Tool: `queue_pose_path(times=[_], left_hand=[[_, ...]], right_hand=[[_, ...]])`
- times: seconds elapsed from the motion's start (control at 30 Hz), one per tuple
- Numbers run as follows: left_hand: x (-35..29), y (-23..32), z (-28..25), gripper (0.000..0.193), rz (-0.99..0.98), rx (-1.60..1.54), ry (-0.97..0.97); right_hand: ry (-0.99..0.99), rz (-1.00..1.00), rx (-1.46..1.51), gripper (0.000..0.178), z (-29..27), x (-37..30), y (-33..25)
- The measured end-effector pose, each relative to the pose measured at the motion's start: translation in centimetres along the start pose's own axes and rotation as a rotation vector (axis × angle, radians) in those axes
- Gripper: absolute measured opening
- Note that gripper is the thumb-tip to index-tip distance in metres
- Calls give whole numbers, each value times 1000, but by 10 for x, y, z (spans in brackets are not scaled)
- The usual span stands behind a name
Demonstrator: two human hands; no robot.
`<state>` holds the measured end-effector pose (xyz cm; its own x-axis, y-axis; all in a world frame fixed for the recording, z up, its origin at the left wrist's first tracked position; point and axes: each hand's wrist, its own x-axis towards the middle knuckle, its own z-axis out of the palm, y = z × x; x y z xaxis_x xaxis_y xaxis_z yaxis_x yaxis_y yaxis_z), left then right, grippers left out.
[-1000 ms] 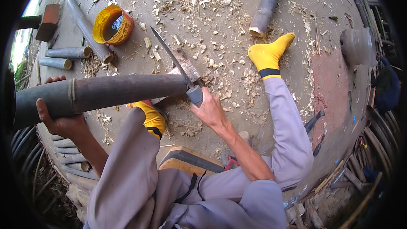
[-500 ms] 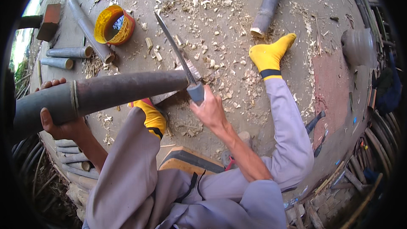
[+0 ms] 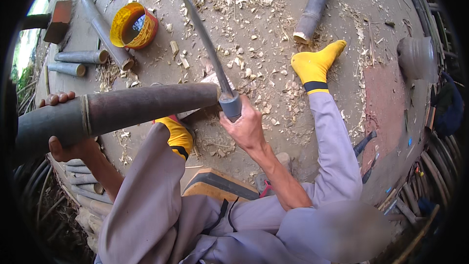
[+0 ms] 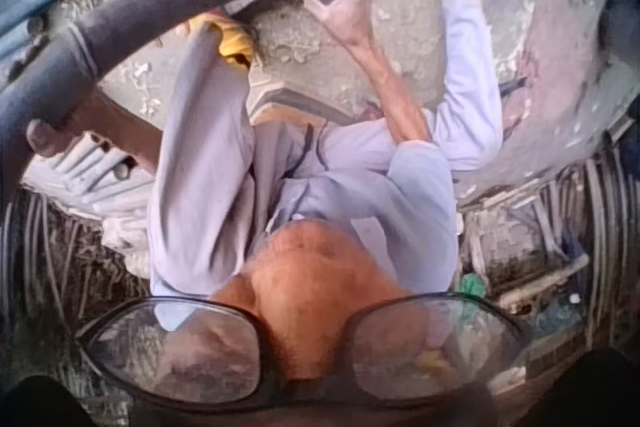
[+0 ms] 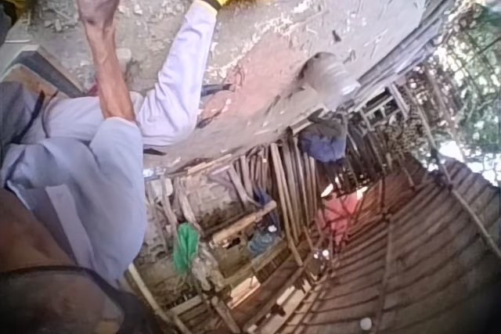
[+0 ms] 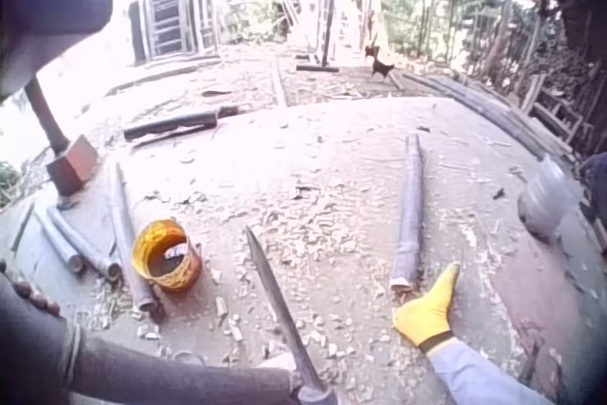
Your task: The person sits on the ground and uses a curved blade to sharpen the ends of several bamboo poles. They repeatedly pick up a pole, hold it against a wooden block, and scrape the end with the blade to create a tapered point, then place the finished pole aside.
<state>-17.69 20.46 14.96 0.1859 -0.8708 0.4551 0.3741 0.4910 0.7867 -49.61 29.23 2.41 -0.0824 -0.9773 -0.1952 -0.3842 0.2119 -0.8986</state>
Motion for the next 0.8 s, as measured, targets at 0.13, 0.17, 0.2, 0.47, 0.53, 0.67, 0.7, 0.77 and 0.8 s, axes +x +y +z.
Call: queue_pose_path(times=[0.13,0.17,0.2,0.47,0.53,0.67,0.7,0.77,0.8], left_hand=[[0,11,2,79,51,31,-7],[0,10,4,79,50,27,-70],[5,3,5,78,53,9,-140],[-1,11,57,68,40,261,432],[-6,15,28,65,44,221,344],[-9,17,27,66,21,213,358],[-9,8,30,66,9,201,356],[-8,16,32,67,34,212,370],[-8,16,32,68,42,201,365]], right_hand=[[140,-178,441,28,11,2,0],[32,-107,174,28,17,3,22],[-15,-37,62,30,17,6,35],[-99,52,-71,34,5,-3,16],[31,-23,10,30,-2,-4,-22],[156,-236,199,27,18,-10,36],[84,-115,18,26,22,-9,57],[-94,43,-220,24,27,1,70],[-107,37,-226,25,23,11,74]])
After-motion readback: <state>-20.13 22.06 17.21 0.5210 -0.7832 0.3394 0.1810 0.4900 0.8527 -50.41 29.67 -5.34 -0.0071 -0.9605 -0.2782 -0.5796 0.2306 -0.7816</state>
